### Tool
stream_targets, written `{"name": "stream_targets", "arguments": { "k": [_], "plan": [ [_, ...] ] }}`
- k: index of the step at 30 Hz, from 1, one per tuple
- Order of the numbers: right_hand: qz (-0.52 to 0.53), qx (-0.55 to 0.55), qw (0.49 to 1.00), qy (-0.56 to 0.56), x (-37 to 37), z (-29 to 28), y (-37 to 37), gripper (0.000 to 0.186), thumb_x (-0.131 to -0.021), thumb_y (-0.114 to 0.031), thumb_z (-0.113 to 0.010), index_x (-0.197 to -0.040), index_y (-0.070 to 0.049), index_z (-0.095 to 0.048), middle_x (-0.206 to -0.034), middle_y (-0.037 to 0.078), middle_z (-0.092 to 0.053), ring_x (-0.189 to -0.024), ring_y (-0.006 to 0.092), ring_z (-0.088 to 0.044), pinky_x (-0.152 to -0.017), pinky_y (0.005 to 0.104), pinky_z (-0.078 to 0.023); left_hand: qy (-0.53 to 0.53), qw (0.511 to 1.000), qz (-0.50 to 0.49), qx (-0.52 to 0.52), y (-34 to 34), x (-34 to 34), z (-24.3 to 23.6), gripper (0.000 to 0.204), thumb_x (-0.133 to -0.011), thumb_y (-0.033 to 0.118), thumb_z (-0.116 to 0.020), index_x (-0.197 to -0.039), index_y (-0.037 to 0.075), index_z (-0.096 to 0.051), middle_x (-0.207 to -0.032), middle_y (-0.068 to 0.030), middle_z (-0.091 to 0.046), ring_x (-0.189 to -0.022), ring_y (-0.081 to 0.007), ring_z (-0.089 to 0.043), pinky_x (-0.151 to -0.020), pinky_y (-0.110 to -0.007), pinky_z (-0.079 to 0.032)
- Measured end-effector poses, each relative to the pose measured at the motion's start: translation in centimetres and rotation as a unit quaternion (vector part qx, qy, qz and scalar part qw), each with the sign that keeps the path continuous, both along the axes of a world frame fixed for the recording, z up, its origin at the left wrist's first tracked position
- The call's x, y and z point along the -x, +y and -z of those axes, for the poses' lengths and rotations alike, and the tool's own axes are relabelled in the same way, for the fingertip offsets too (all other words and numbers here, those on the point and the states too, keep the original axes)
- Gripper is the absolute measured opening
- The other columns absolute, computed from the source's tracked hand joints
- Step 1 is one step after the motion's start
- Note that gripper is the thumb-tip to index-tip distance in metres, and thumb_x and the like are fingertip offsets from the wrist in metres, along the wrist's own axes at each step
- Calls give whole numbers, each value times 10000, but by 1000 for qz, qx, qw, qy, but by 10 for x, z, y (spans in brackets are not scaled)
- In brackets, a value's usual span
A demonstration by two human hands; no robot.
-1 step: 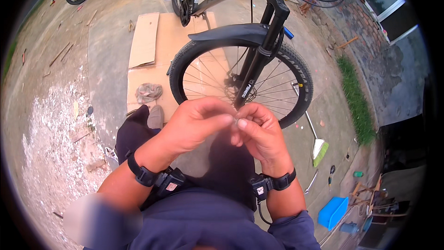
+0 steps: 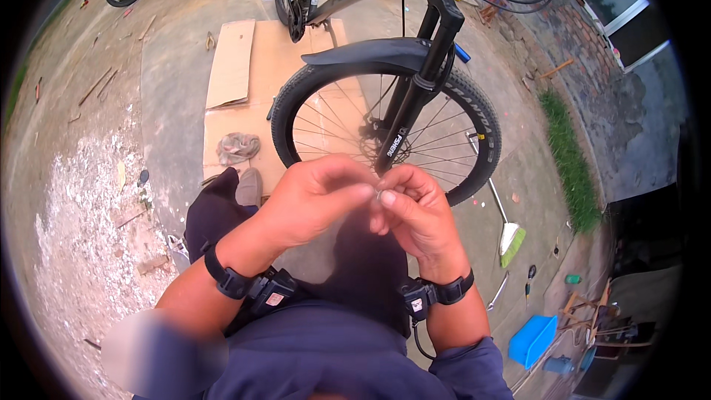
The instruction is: The person prepares a bicycle fender by inserting a small metal piece and then attaches it to the front fork of a bicycle by hand.
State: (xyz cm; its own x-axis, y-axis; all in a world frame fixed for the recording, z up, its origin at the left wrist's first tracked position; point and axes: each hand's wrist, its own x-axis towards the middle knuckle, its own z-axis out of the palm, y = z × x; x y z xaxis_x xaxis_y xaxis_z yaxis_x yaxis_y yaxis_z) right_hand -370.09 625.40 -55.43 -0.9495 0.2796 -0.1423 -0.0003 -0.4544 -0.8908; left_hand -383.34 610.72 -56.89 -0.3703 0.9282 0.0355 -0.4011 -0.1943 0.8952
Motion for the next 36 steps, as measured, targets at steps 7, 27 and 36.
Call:
{"name": "stream_targets", "arguments": {
  "k": [7, 27, 36],
  "plan": [
    [-15, 52, 999, 0, -1, 8, -1, 118, -946, -87, -607, -1055, -44, -604, -810, 64, -665, -649, 141, -646, -559, 246, -496, 326, 938, -115, -8, -4, -1, 4, 115, -882, 72, -656, -989, 31, -647, -918, -72, -609, -843, -179, -622, -750, -305, -498],
    [55, -72, 995, -36, 14, 15, -16, 109, -958, -107, -617, -1046, -49, -587, -816, 40, -665, -603, 86, -596, -525, 212, -464, -64, 993, -96, -7, -4, -12, 12, 36, -965, 45, -578, -990, 24, -593, -1019, -42, -624, -806, -71, -599, -609, -194, -443],
    [47, -90, 994, -42, 15, 17, -11, 100, -955, -118, -629, -1037, -72, -596, -829, 27, -664, -599, 55, -539, -510, 189, -409, -57, 995, -86, -14, -5, -6, 20, 48, -942, 45, -628, -980, 17, -627, -1060, -76, -640, -847, -99, -627, -606, -202, -455]
  ]
}}
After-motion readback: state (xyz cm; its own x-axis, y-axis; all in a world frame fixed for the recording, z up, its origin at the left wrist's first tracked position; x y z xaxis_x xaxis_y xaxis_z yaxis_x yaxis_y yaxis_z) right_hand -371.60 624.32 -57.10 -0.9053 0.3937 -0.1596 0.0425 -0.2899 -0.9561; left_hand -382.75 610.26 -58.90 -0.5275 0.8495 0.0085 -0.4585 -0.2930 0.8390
